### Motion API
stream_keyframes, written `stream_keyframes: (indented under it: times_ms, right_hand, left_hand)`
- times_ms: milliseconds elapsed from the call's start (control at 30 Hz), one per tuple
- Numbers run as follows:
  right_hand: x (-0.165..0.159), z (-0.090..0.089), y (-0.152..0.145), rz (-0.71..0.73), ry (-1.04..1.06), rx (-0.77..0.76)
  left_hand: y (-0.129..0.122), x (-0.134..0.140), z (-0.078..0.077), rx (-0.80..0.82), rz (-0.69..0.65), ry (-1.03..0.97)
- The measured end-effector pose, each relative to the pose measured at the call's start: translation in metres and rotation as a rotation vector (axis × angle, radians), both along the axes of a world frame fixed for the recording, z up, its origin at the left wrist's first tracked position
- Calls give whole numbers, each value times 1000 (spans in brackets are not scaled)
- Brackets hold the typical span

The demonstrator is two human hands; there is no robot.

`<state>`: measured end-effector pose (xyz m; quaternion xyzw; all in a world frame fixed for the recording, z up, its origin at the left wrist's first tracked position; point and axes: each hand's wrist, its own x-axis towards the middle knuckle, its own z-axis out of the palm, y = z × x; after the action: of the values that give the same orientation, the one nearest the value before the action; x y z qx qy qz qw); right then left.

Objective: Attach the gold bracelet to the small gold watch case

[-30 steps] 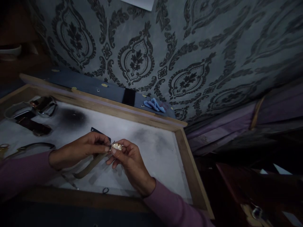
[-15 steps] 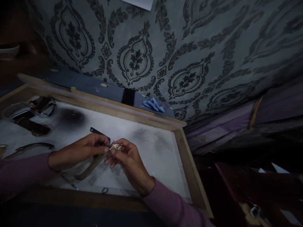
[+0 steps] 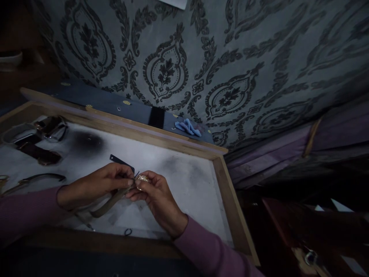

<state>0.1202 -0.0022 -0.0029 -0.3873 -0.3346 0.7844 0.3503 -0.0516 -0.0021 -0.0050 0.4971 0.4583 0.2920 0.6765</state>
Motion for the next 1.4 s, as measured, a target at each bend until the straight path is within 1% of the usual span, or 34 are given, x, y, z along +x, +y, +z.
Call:
stream_keyframes:
  times_ms: [100, 300, 400, 500, 567, 667, 700, 767, 833, 933, 1000, 1033, 1100, 1167, 1233, 1333, 1400]
  right_hand:
    - [1, 1, 0, 15, 27, -14]
    - [2, 2, 0, 23, 43, -15]
    - [4, 3, 0, 23, 32, -18]
    - [5, 3, 0, 25, 35, -23]
    - [5, 3, 1, 19, 42, -23]
    - [6, 3, 0, -2, 62, -34]
    - [5, 3, 0, -11, 75, -38]
    - [6, 2, 1, -34, 111, -39]
    - [6, 1, 1, -55, 143, -32]
    - [6, -2, 1, -78, 154, -17]
    - [6, -3, 0, -98, 154, 1]
    - [5, -4, -1, -93, 144, 1]
    - [4, -4, -2, -97, 151, 23]
    - [3, -2, -4, -89, 125, 64]
    - [2, -1, -7, -86, 78, 134]
    - [1, 0, -10, -53, -34, 234]
    - [1, 0, -11, -31, -76, 268]
  left_hand:
    - [-1, 0, 0, -11, 16, 21]
    - [2, -3, 7, -18, -18, 37]
    - [7, -8, 9, 15, -15, 68]
    - [10, -14, 9, 94, -37, 163]
    - [9, -17, 9, 243, -27, 292]
    - [3, -16, 12, 621, 26, 538]
    - [0, -14, 13, 755, 23, 586]
    - [-6, -11, 14, 1000, -21, 619]
    - [-10, -7, 14, 1184, -65, 658]
    - [-15, -4, 11, 1332, -142, 778]
    - [-17, -2, 9, 1388, -189, 825]
    - [-18, -1, 9, 1405, -193, 831]
    - [-19, 2, 7, 1415, -155, 829]
    - [-19, 4, 6, 1344, -102, 787]
    - [-17, 6, 6, 1199, -84, 709]
    - [-12, 7, 5, 891, -68, 588]
    - [-9, 7, 5, 704, -47, 535]
